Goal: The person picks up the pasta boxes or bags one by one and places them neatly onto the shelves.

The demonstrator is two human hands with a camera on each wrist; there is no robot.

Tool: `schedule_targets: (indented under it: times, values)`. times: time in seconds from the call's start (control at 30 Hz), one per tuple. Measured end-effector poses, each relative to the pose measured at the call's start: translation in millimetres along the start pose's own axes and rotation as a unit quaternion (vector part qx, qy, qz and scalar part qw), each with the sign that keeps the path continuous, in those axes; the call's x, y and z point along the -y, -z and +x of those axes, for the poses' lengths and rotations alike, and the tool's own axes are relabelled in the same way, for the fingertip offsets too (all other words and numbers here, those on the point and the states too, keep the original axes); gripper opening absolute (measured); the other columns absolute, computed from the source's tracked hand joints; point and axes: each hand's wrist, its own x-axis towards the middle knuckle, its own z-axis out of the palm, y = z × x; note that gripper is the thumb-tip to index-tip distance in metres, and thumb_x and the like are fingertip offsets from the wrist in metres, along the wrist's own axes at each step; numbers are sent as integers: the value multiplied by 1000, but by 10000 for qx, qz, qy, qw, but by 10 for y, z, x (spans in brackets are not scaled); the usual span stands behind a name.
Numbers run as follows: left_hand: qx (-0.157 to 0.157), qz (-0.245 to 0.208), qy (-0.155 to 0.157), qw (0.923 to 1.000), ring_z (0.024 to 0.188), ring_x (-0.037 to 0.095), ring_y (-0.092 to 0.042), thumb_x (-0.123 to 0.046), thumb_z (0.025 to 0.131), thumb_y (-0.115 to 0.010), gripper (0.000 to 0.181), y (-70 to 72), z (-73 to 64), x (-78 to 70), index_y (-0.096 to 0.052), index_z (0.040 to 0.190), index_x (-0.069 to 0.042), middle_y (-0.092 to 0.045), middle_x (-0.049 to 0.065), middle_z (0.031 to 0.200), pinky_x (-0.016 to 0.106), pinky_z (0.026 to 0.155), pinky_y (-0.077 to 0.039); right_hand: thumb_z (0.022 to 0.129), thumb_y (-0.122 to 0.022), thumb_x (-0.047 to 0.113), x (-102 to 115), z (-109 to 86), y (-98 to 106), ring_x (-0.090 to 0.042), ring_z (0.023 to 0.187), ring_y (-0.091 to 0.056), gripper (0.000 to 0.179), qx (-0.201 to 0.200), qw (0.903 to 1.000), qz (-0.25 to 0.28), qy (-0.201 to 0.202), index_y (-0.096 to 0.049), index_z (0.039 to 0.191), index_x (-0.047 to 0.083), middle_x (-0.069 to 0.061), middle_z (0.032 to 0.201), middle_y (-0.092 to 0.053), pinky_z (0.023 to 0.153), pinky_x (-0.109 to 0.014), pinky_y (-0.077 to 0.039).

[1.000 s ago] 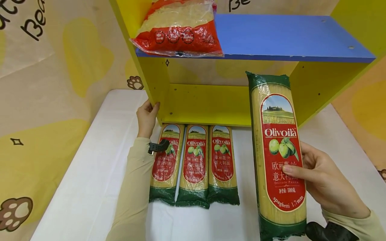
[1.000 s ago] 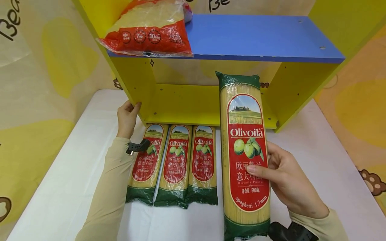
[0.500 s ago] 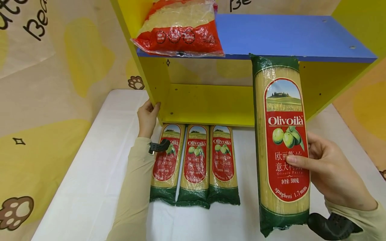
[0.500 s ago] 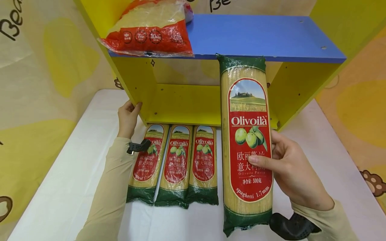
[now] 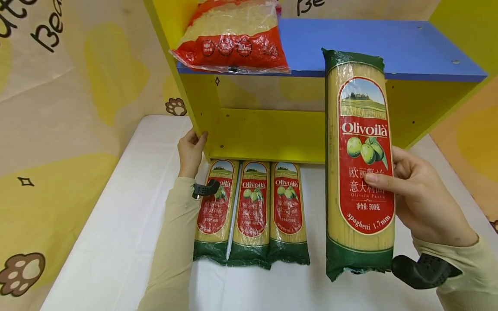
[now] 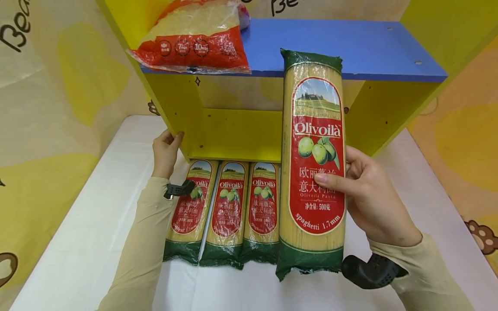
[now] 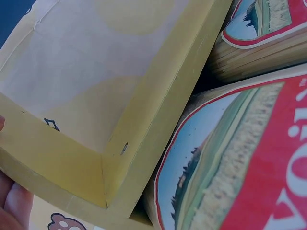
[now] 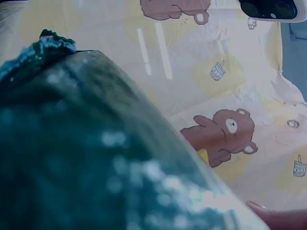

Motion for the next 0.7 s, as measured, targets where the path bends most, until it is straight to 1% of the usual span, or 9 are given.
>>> schedule_targets:
  times: [0.23, 0.37, 0.47, 0.6, 0.7]
  values:
    - [20, -57, -25, 10000, 102, 43, -60, -4, 94, -55, 30, 8, -4, -11, -59, 119, 11, -62, 31, 110, 39, 88, -50, 94, -45, -8, 112, 155, -73, -27, 98, -65, 38, 123, 9995, 251, 111, -46, 131, 1, -15, 117, -63, 75, -41, -55]
    - [16, -77, -47, 10000, 102, 42, -60, -5, 94, -55, 30, 11, -4, 2, -59, 120, 11, -62, 30, 110, 38, 88, -50, 95, -46, -6, 198, 248, -96, -26, 96, -65, 37, 43, 9999, 109, 74, -44, 131, 0, -14, 116, -63, 75, -40, -55]
    - [15, -75, -74, 9999, 102, 42, -60, -5, 94, -55, 31, 16, -2, 16, -59, 120, 10, -62, 30, 110, 38, 89, -50, 95, -46, -4, 254, 319, -111, -26, 96, -66, 36, 19, 9999, 113, 34, -43, 131, 0, -14, 116, -63, 76, -39, -55]
    - [-36, -79, -136, 9999, 99, 37, -63, -11, 94, -58, 30, 5, 85, 240, -62, 120, 5, -65, 25, 108, 35, 88, -51, 95, -49, -3, 301, 411, -129, -27, 95, -66, 33, -15, 9997, 228, 58, -48, 128, 0, -15, 113, -64, 75, -39, -55]
    - [-78, -66, -135, 9999, 97, 32, -64, -15, 94, -59, 30, -9, 150, 404, -64, 119, 1, -67, 21, 107, 32, 86, -51, 94, -52, -2, 336, 473, -152, -26, 92, -67, 31, -177, 9996, 195, 82, -52, 125, 0, -14, 110, -65, 73, -38, -56]
